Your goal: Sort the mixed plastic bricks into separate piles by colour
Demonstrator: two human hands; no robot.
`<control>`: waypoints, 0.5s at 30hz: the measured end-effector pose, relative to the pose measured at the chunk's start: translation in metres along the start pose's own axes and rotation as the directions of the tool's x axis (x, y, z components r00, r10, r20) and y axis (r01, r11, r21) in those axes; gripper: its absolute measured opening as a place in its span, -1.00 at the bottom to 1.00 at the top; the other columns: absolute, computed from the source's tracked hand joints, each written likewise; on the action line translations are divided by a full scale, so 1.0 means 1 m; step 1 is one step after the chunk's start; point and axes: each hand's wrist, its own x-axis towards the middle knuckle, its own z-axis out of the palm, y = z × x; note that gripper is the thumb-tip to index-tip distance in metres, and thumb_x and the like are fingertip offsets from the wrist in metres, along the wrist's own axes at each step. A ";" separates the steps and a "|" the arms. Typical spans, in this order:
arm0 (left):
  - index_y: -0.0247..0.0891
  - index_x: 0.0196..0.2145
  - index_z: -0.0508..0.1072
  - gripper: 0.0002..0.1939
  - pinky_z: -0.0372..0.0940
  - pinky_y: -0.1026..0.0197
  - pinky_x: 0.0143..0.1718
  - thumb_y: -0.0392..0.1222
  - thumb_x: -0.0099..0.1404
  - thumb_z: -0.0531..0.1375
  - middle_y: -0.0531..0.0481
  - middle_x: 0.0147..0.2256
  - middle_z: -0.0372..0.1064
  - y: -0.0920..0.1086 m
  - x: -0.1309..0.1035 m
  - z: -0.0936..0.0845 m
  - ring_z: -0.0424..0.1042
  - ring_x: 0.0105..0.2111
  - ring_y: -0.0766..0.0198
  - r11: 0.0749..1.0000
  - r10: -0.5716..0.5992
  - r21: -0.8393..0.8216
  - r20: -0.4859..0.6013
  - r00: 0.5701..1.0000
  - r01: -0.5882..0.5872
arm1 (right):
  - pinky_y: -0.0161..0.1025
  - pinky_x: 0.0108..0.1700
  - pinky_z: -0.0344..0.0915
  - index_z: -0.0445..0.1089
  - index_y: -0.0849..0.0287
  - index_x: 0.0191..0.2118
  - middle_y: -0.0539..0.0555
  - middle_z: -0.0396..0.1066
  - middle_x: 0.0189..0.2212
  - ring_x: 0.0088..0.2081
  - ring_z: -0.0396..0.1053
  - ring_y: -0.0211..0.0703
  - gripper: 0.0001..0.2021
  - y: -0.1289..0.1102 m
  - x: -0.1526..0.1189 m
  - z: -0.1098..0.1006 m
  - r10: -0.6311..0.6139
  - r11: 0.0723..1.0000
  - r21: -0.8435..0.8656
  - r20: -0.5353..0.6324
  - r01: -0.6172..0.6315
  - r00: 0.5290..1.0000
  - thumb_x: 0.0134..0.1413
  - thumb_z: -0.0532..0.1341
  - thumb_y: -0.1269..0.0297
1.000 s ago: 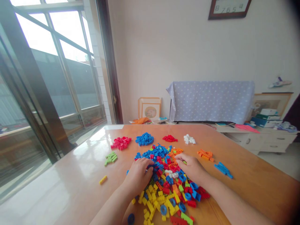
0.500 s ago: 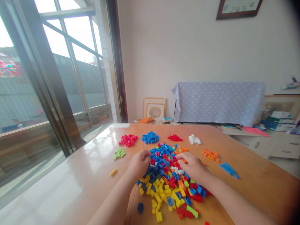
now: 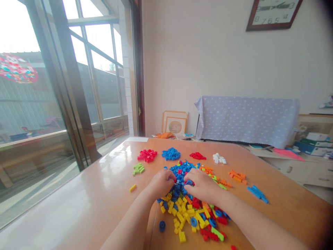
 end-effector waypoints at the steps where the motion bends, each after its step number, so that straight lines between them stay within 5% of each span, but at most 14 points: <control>1: -0.20 -0.32 0.59 -0.74 0.29 0.27 -0.26 -0.38 0.12 0.13 -0.01 -0.27 0.52 -0.001 0.000 0.001 0.46 -0.26 0.22 1.000 0.002 0.003 -0.005 1.000 -0.002 | -0.14 0.01 0.25 0.51 0.06 -0.22 0.08 0.47 -0.20 -0.07 0.37 -0.03 -0.87 -0.003 0.003 0.001 0.001 1.000 -0.029 0.005 -0.001 1.000 0.10 0.26 0.24; 8: -0.18 -0.33 0.58 -0.76 0.27 0.27 -0.27 -0.34 0.17 0.11 -0.02 -0.29 0.51 -0.005 0.002 0.006 0.45 -0.28 0.21 1.000 -0.001 0.022 -0.038 0.999 0.001 | -0.22 -0.10 0.22 0.45 0.11 -0.44 0.06 0.43 -0.30 -0.16 0.37 -0.10 -0.89 0.002 0.018 0.013 0.057 0.998 0.032 0.061 -0.059 0.997 0.07 0.21 0.35; 15: -0.18 -0.20 0.56 -0.81 0.29 0.22 -0.19 -0.18 0.25 0.20 -0.02 -0.22 0.56 0.004 0.001 0.007 0.46 -0.19 0.15 0.997 0.045 -0.063 -0.102 0.994 -0.052 | -0.22 -0.09 0.27 0.48 0.12 -0.42 0.06 0.46 -0.32 -0.19 0.39 -0.12 -0.78 0.012 0.025 0.014 0.065 0.983 0.172 0.007 -0.065 0.998 0.20 0.13 0.31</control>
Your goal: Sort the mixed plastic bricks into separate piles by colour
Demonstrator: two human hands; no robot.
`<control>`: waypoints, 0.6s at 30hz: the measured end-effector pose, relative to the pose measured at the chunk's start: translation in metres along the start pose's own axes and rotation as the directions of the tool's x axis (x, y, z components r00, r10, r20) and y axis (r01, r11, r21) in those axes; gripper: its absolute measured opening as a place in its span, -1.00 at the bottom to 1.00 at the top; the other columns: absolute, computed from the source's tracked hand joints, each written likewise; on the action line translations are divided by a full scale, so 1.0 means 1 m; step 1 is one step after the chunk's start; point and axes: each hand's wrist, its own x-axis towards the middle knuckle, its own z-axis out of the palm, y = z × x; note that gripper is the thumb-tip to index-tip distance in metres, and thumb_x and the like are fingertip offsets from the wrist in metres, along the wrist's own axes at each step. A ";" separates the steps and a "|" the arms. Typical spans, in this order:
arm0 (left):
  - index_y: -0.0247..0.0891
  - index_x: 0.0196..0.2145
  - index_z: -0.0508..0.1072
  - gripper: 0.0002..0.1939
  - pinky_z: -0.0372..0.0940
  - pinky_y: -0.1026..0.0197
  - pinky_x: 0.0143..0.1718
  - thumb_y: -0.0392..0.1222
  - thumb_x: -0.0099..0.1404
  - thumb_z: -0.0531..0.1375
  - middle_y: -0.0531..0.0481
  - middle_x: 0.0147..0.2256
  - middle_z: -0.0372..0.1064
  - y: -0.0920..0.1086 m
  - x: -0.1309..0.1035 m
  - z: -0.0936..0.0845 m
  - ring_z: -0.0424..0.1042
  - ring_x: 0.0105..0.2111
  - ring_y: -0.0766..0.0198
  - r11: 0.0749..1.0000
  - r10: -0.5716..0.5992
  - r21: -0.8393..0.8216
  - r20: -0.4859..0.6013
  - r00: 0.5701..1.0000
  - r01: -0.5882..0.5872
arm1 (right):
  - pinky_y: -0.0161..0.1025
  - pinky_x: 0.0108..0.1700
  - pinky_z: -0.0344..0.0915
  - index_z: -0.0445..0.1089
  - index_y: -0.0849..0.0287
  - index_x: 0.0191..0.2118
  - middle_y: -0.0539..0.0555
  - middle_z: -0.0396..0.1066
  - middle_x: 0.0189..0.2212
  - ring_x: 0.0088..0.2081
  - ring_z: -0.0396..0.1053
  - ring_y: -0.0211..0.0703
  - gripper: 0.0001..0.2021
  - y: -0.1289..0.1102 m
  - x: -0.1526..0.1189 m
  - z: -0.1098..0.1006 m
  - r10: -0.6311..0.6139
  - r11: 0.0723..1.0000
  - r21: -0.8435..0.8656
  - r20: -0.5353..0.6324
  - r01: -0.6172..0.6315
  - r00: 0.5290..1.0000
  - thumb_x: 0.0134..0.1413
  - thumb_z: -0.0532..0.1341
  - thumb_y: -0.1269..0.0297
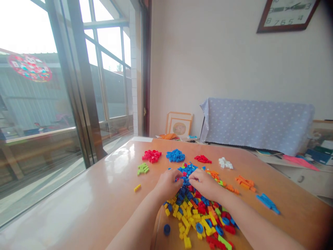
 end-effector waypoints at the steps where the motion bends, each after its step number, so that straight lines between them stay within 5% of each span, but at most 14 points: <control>1: -0.19 -0.16 0.56 -0.79 0.30 0.23 -0.19 -0.14 0.26 0.21 -0.02 -0.22 0.56 0.002 0.000 0.002 0.47 -0.20 0.16 0.998 0.008 -0.062 0.011 1.000 -0.007 | -0.22 -0.10 0.28 0.48 0.12 -0.42 0.05 0.46 -0.31 -0.19 0.39 -0.12 -0.77 -0.003 0.000 0.000 -0.005 1.000 0.028 -0.019 0.005 1.000 0.21 0.13 0.30; 8: -0.28 -0.27 0.50 -0.85 0.26 0.30 -0.36 -0.18 0.24 0.21 0.04 -0.39 0.49 0.001 0.004 0.014 0.41 -0.38 0.28 0.926 -0.066 -0.371 0.042 0.997 0.077 | -0.16 -0.05 0.35 0.54 0.07 -0.30 0.07 0.50 -0.26 -0.13 0.44 -0.06 -0.80 -0.017 -0.012 0.002 0.053 0.986 0.162 -0.129 -0.032 0.990 0.23 0.17 0.20; 12: -0.25 -0.27 0.46 -0.88 0.26 0.29 -0.37 -0.18 0.25 0.19 0.07 -0.44 0.45 -0.006 0.006 0.013 0.42 -0.41 0.29 0.926 -0.133 -0.357 -0.001 0.991 0.124 | -0.14 -0.03 0.40 0.54 0.03 -0.05 0.09 0.53 -0.14 -0.11 0.47 -0.04 -0.72 -0.007 -0.037 -0.009 0.184 0.962 0.232 -0.163 -0.143 0.969 0.23 0.18 0.10; 18: -0.26 -0.23 0.52 -0.78 0.24 0.29 -0.38 -0.08 0.29 0.17 0.06 -0.42 0.46 -0.019 0.007 0.011 0.40 -0.41 0.29 0.948 -0.212 -0.261 -0.086 0.974 0.183 | -0.06 0.04 0.37 0.53 -0.02 -0.11 0.09 0.53 -0.11 -0.01 0.45 0.03 -0.73 0.024 -0.077 -0.026 0.187 0.981 0.115 -0.316 -0.158 0.930 0.30 0.11 0.09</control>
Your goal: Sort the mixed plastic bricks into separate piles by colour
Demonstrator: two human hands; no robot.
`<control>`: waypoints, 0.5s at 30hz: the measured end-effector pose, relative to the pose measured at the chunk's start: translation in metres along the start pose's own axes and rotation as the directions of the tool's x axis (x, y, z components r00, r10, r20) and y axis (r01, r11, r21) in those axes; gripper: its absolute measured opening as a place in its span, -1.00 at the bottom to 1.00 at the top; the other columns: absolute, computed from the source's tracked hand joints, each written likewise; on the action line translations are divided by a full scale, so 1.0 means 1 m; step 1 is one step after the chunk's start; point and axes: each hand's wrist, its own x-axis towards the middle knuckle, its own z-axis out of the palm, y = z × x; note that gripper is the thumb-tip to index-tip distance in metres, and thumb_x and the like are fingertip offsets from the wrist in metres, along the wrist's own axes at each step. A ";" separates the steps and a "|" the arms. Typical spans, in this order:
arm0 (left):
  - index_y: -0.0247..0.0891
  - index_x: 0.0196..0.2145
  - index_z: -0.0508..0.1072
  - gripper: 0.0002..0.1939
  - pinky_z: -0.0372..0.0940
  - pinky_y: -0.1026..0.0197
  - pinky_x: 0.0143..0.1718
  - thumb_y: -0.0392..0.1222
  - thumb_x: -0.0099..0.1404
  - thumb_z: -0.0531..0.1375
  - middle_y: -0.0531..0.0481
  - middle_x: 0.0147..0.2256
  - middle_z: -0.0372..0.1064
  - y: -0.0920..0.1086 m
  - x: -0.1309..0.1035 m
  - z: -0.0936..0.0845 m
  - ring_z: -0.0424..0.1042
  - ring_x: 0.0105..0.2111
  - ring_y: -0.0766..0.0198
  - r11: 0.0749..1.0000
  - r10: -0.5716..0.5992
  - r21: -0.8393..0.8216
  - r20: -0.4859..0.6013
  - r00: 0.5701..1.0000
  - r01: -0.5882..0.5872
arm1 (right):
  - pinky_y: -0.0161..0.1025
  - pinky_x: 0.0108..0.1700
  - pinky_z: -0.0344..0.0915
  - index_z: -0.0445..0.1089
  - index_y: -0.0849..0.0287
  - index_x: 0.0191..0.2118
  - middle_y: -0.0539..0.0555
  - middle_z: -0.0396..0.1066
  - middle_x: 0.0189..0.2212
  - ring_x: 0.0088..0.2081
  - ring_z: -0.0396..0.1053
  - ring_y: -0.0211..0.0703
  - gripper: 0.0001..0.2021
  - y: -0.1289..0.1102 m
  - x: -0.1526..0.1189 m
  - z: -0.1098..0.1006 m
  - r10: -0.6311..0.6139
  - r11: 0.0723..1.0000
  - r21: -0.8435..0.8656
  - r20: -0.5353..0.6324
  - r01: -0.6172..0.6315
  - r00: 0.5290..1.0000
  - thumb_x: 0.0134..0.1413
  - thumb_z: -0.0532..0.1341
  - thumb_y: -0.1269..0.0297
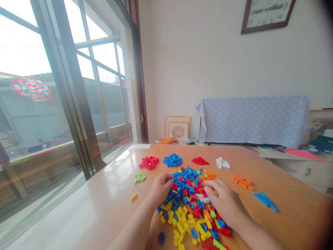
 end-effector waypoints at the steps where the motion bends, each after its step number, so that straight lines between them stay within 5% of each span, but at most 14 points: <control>1: -0.27 -0.23 0.53 -0.75 0.24 0.29 -0.39 -0.06 0.28 0.18 0.05 -0.42 0.46 -0.003 0.000 0.000 0.40 -0.42 0.29 1.000 -0.019 0.007 -0.018 1.000 0.020 | -0.05 0.02 0.37 0.53 -0.01 -0.12 0.10 0.53 -0.13 -0.03 0.45 0.04 -0.73 0.005 -0.002 -0.003 -0.013 1.000 -0.020 -0.017 0.012 1.000 0.31 0.09 0.11; 8: -0.29 -0.24 0.55 -0.71 0.25 0.27 -0.39 -0.02 0.24 0.20 0.02 -0.43 0.46 -0.014 0.014 -0.003 0.40 -0.42 0.25 0.985 -0.124 0.099 -0.168 0.978 0.141 | -0.03 -0.02 0.35 0.52 0.01 -0.12 0.12 0.52 -0.17 -0.08 0.43 0.04 -0.75 0.014 0.001 -0.012 -0.072 0.995 -0.067 -0.051 0.068 0.996 0.31 0.08 0.20; 15: -0.32 -0.31 0.55 -0.80 0.23 0.28 -0.41 -0.12 0.22 0.25 0.03 -0.46 0.42 -0.010 0.063 -0.010 0.39 -0.44 0.28 0.964 -0.196 0.133 -0.243 0.950 0.232 | -0.03 -0.04 0.33 0.52 -0.01 -0.18 0.11 0.52 -0.19 -0.11 0.42 0.04 -0.76 0.008 0.000 -0.016 -0.088 0.995 -0.047 -0.061 0.085 0.994 0.33 0.08 0.22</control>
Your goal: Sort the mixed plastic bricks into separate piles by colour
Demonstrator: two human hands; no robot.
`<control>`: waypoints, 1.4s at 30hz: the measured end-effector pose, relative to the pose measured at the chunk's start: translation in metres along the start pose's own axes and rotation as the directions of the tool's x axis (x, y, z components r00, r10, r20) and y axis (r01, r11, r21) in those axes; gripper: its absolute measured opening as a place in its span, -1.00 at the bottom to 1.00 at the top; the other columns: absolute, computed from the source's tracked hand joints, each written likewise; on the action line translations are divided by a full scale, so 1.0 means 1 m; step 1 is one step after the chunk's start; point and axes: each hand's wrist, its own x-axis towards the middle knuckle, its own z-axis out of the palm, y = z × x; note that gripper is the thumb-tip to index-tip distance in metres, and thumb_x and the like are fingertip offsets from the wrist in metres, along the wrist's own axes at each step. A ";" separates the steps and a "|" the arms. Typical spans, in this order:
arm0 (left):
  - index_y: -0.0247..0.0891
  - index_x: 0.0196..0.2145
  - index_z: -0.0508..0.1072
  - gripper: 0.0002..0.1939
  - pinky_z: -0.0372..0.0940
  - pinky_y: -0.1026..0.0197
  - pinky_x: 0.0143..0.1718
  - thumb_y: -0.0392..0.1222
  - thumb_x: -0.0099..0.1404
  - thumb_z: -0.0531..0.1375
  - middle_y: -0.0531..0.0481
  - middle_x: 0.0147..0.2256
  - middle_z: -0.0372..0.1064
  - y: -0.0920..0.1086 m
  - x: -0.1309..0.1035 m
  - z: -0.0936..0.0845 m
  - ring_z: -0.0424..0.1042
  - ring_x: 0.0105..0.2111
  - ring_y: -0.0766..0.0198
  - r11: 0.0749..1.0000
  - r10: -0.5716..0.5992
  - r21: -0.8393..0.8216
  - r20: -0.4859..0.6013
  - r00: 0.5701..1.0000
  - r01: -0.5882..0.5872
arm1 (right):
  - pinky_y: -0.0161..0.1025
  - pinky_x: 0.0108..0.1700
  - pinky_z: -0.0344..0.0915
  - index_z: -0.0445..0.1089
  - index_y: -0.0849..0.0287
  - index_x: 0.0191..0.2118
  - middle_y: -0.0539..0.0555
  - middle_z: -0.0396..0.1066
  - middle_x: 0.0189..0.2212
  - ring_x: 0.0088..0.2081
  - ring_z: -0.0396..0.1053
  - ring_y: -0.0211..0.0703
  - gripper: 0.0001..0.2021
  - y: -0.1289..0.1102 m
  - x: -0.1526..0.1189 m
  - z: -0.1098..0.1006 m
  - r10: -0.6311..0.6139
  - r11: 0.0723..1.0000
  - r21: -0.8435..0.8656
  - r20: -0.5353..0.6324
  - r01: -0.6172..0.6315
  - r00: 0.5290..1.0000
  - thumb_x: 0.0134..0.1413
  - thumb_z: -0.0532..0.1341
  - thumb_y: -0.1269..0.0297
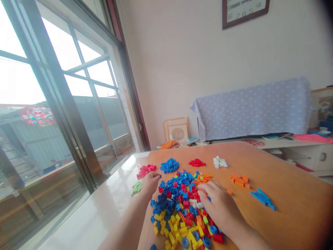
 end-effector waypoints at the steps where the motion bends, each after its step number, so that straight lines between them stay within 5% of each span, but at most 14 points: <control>1: -0.32 -0.32 0.54 -0.81 0.21 0.29 -0.44 -0.12 0.23 0.26 0.04 -0.49 0.40 0.002 0.008 0.002 0.38 -0.47 0.29 1.000 -0.015 0.013 -0.004 1.000 0.015 | -0.03 -0.04 0.33 0.51 -0.01 -0.19 0.11 0.52 -0.19 -0.11 0.42 0.04 -0.76 -0.001 0.000 -0.001 0.000 1.000 0.000 -0.005 0.000 1.000 0.33 0.08 0.22; 6: -0.34 -0.30 0.54 -0.74 0.28 0.27 -0.44 -0.04 0.30 0.30 0.05 -0.48 0.42 0.010 0.041 0.018 0.45 -0.45 0.27 0.995 -0.081 0.065 0.002 0.997 0.081 | 0.00 -0.03 0.34 0.50 0.00 -0.25 0.12 0.51 -0.19 -0.11 0.42 0.06 -0.76 -0.004 0.003 -0.007 -0.001 1.000 -0.007 -0.036 0.000 0.999 0.35 0.08 0.20; 11: -0.31 0.03 0.46 -0.66 0.47 0.04 -0.11 -0.03 0.44 0.22 -0.09 -0.04 0.46 0.014 0.067 0.035 0.51 -0.13 0.17 0.987 -0.120 0.112 0.038 0.992 0.115 | -0.01 -0.04 0.37 0.51 -0.02 -0.10 0.14 0.51 -0.16 -0.11 0.42 0.05 -0.77 0.003 0.005 -0.003 0.000 0.999 -0.039 -0.076 -0.003 0.997 0.34 0.09 0.21; 14: -0.29 0.10 0.42 -0.63 0.46 -0.03 -0.04 -0.05 0.44 0.23 -0.13 0.05 0.42 0.010 0.078 0.042 0.48 -0.04 0.11 0.983 -0.124 0.140 0.050 0.991 0.116 | -0.04 -0.09 0.37 0.51 -0.02 -0.12 0.14 0.51 -0.18 -0.14 0.42 0.03 -0.79 0.006 0.006 -0.001 -0.013 0.998 -0.063 -0.087 0.008 0.996 0.33 0.11 0.23; 22: -0.26 0.13 0.42 -0.62 0.40 -0.09 0.06 -0.05 0.44 0.22 -0.16 0.12 0.38 -0.011 0.096 0.040 0.45 0.04 0.08 0.964 -0.051 0.261 0.009 0.999 0.047 | -0.07 -0.04 0.33 0.48 0.04 -0.11 0.09 0.48 -0.17 -0.10 0.40 -0.03 -0.77 0.001 0.005 -0.002 -0.001 0.999 -0.034 -0.029 0.000 1.000 0.38 0.06 0.30; 28: -0.16 0.15 0.46 -0.50 0.26 0.16 0.17 -0.33 0.26 0.29 -0.17 0.19 0.40 -0.025 0.110 0.048 0.38 0.19 0.05 0.923 0.042 0.381 0.060 0.997 -0.062 | -0.08 -0.03 0.33 0.48 0.04 -0.10 0.08 0.48 -0.17 -0.11 0.41 -0.04 -0.77 0.000 0.005 0.000 -0.004 0.999 -0.033 -0.016 0.003 1.000 0.38 0.06 0.30; 34: -0.19 0.10 0.51 -0.45 0.32 0.19 0.03 -0.50 0.17 0.18 -0.14 0.05 0.54 -0.033 0.125 0.057 0.49 0.06 0.06 0.877 0.107 0.454 0.134 0.985 -0.157 | -0.11 -0.06 0.32 0.51 0.05 -0.14 0.08 0.49 -0.19 -0.14 0.42 -0.06 -0.76 0.001 0.007 0.002 0.009 0.999 -0.037 0.004 -0.009 1.000 0.37 0.07 0.31; 42: -0.30 0.09 0.46 -0.68 0.34 0.11 0.00 -0.25 0.41 0.16 -0.23 0.00 0.52 -0.036 0.122 0.049 0.48 0.03 0.05 0.856 0.081 0.511 0.025 0.996 -0.082 | -0.11 -0.06 0.32 0.51 0.04 -0.16 0.07 0.49 -0.20 -0.13 0.42 -0.04 -0.77 -0.002 0.006 -0.001 0.038 0.999 -0.038 0.024 -0.037 0.999 0.35 0.08 0.31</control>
